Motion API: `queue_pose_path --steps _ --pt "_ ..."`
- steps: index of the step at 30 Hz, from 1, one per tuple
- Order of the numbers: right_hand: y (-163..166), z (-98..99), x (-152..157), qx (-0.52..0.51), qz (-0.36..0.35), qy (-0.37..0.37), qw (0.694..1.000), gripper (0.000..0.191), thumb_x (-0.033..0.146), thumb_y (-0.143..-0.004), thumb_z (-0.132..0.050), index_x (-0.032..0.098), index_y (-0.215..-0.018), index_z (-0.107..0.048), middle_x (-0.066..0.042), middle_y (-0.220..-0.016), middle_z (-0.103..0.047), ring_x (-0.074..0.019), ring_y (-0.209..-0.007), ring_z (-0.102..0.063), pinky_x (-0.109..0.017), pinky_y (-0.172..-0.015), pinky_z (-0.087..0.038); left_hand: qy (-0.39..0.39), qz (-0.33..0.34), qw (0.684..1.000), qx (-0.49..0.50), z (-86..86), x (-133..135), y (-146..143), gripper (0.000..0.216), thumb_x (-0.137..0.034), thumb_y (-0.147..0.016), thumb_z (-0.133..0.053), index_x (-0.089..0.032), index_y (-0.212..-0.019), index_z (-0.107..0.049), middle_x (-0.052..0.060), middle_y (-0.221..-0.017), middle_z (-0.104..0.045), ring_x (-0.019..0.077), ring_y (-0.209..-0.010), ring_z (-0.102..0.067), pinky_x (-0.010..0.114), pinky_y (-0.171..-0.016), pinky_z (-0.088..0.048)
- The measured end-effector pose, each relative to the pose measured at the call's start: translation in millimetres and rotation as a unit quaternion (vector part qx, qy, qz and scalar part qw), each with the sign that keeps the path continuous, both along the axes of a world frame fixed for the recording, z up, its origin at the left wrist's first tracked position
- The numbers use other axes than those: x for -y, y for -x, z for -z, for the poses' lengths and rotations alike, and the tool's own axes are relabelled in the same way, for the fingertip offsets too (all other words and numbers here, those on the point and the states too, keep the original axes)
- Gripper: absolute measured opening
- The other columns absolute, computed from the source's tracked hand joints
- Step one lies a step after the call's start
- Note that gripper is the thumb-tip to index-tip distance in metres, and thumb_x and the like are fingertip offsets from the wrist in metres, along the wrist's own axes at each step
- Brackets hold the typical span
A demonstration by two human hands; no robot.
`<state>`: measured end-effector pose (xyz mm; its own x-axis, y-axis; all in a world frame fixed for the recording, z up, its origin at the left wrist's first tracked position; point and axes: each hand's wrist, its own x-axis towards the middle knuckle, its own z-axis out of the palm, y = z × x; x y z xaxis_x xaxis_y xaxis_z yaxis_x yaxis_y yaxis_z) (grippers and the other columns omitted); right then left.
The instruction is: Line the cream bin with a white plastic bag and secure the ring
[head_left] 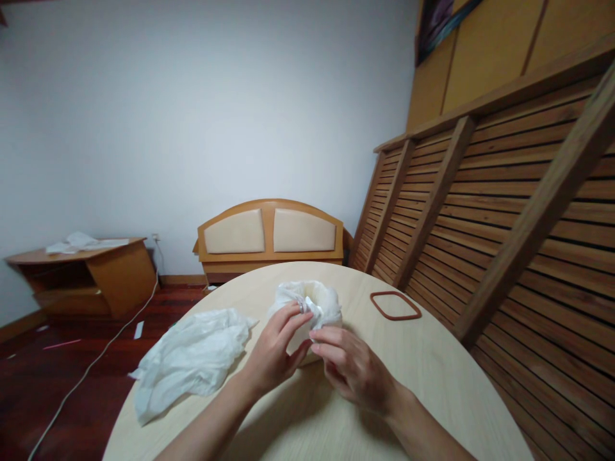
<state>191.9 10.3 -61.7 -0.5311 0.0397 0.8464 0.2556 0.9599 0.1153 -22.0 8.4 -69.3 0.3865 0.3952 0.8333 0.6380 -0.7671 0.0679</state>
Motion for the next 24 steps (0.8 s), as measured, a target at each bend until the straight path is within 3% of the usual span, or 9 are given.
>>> queue_pose_path --steps 3,8,15,24 --pt "2 3.8 1 -0.002 -0.027 0.028 0.999 0.055 -0.001 -0.083 -0.047 0.018 -0.135 -0.044 -0.015 -0.121 -0.07 -0.0216 -0.119 -0.067 -0.037 -0.093 -0.062 0.001 0.032 0.999 -0.02 -1.1 4 -3 0.048 -0.022 -0.091 -0.061 -0.02 -0.137 -0.05 0.017 -0.128 -0.063 0.0292 -0.125 -0.06 0.047 -0.103 -0.054" --pt "2 5.3 1 0.003 -0.036 0.048 0.998 0.059 -0.002 -0.082 -0.044 0.021 -0.136 -0.041 -0.014 -0.125 -0.069 -0.0199 -0.121 -0.066 -0.035 -0.091 -0.062 -0.025 0.036 0.998 0.035 1.8 1 -9 0.02 -0.017 -0.095 -0.058 -0.021 -0.114 -0.06 0.01 -0.109 -0.071 0.0228 -0.109 -0.068 0.042 -0.101 -0.055" --pt "-11 5.7 -14 -0.05 0.118 0.023 0.991 0.034 0.008 -0.088 -0.059 0.024 -0.118 -0.056 -0.009 -0.106 -0.071 -0.0224 -0.095 -0.071 -0.038 -0.081 -0.061 -0.021 0.048 0.997 0.063 1.8 0 -9 0.022 -0.005 -0.092 -0.051 -0.021 -0.104 -0.059 0.008 -0.101 -0.071 0.0196 -0.104 -0.068 0.036 -0.094 -0.056" --pt "-33 17.7 -44 -0.012 0.218 0.17 0.961 0.013 0.012 -0.089 -0.063 0.022 -0.098 -0.063 -0.005 -0.096 -0.069 -0.024 -0.089 -0.066 -0.039 -0.08 -0.052 0.002 0.078 0.99 0.115 -1.0 2 -8 0.029 -0.001 -0.086 -0.051 -0.021 -0.107 -0.056 0.006 -0.099 -0.066 0.0166 -0.095 -0.066 0.027 -0.084 -0.056"
